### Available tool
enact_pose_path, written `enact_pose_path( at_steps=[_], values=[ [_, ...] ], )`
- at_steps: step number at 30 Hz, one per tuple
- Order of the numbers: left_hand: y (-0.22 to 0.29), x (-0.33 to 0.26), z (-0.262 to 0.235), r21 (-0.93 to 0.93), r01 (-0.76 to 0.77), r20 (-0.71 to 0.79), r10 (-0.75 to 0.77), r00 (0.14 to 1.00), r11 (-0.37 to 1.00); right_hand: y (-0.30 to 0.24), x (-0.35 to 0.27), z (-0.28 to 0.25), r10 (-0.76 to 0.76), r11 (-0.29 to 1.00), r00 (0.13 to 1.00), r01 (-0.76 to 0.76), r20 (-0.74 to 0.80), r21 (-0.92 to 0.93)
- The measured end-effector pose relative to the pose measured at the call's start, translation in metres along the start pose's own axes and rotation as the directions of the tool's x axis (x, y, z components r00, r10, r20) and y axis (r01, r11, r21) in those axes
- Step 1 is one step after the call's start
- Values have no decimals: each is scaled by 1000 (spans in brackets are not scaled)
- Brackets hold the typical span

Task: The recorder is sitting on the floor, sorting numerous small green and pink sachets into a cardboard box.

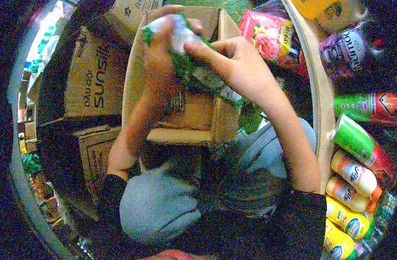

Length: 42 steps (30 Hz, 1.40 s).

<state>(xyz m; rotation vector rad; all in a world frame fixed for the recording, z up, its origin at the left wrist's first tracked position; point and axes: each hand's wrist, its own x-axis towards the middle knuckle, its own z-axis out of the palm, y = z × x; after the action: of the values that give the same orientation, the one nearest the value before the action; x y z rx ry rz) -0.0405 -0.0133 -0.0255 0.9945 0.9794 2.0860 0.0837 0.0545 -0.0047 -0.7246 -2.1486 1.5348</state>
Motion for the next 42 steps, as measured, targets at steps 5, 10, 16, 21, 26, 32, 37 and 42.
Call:
enact_pose_path(
  at_steps=[5,10,16,21,26,32,37,42],
  values=[
    [17,24,-38,-556,152,-157,-282,946,817,-6,-2,-24,264,953,743,-102,615,-286],
    [14,30,-66,-612,143,-85,-244,966,778,-15,-3,-47,-123,982,699,-19,705,190],
    [18,-2,-20,353,145,-6,-153,988,924,-13,1,-21,-168,894,966,65,197,443],
    [20,-8,6,259,188,32,-203,979,947,-13,0,-2,-85,978,975,43,207,202],
    [14,0,6,180,127,180,-160,971,975,-6,-1,-1,-150,987,981,155,123,-33],
    [16,20,-40,-524,371,134,-356,925,767,-8,-2,-13,246,965,684,-239,687,-108],
    [21,15,-22,-384,167,-169,-247,954,908,-7,-8,-10,67,990,751,34,657,-139],
    [16,17,-45,-619,411,140,-420,897,669,-9,-8,-20,-49,890,838,-211,544,405]
  ],
)
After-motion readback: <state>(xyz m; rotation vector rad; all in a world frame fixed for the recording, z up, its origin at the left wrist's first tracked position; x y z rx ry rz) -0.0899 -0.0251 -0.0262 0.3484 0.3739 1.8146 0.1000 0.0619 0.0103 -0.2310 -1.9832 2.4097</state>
